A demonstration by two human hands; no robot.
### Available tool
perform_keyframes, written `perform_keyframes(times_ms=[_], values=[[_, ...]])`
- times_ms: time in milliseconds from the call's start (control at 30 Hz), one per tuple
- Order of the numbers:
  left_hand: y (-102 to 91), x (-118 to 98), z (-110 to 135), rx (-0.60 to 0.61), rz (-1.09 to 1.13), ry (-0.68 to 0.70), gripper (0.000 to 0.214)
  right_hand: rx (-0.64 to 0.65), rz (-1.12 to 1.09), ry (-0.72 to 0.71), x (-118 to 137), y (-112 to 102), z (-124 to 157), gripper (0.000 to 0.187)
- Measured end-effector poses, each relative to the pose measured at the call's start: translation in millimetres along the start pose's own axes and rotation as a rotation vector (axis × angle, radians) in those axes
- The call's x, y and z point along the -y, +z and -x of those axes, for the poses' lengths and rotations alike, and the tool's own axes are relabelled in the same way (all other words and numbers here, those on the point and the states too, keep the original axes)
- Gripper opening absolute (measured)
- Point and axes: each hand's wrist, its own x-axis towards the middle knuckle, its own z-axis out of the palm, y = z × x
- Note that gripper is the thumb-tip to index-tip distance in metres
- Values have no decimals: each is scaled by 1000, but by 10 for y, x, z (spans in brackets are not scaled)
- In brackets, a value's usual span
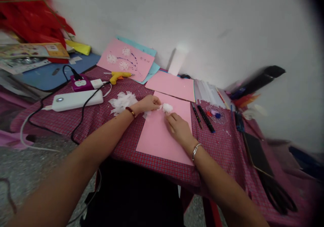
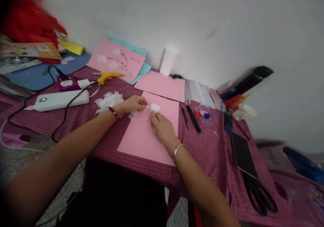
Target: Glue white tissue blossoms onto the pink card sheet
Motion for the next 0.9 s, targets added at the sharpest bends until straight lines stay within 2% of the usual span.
perform_keyframes(times_ms=[100, 167, 267, 400, 533, 633, 767, 900], values=[[-2, 25, -12, -28, -19, -22, 24, -240, -398, 189, -89, -35, 24, 19], [-11, 31, -14, -1, 7, -35, 19, -373, -677, 348, -163, -51, 27, 17], [-27, 18, -4, 49, 61, -41, 6, -445, -954, 506, -277, -43, 18, 16], [-54, -14, 14, 34, 126, -70, 2, -423, -1016, 568, -379, 14, -5, 18], [-85, -66, 27, 31, 193, -91, 5, -360, -1014, 550, -389, 60, -52, 18], [-68, -136, 36, 70, 222, -89, 4, -360, -1052, 538, -377, 74, -88, 17], [49, -248, 53, 173, 230, -37, 6, -395, -1105, 580, -380, 85, -114, 17], [228, -366, 90, 178, 87, 4, 12, -416, -1136, 591, -395, 99, -125, 16]])
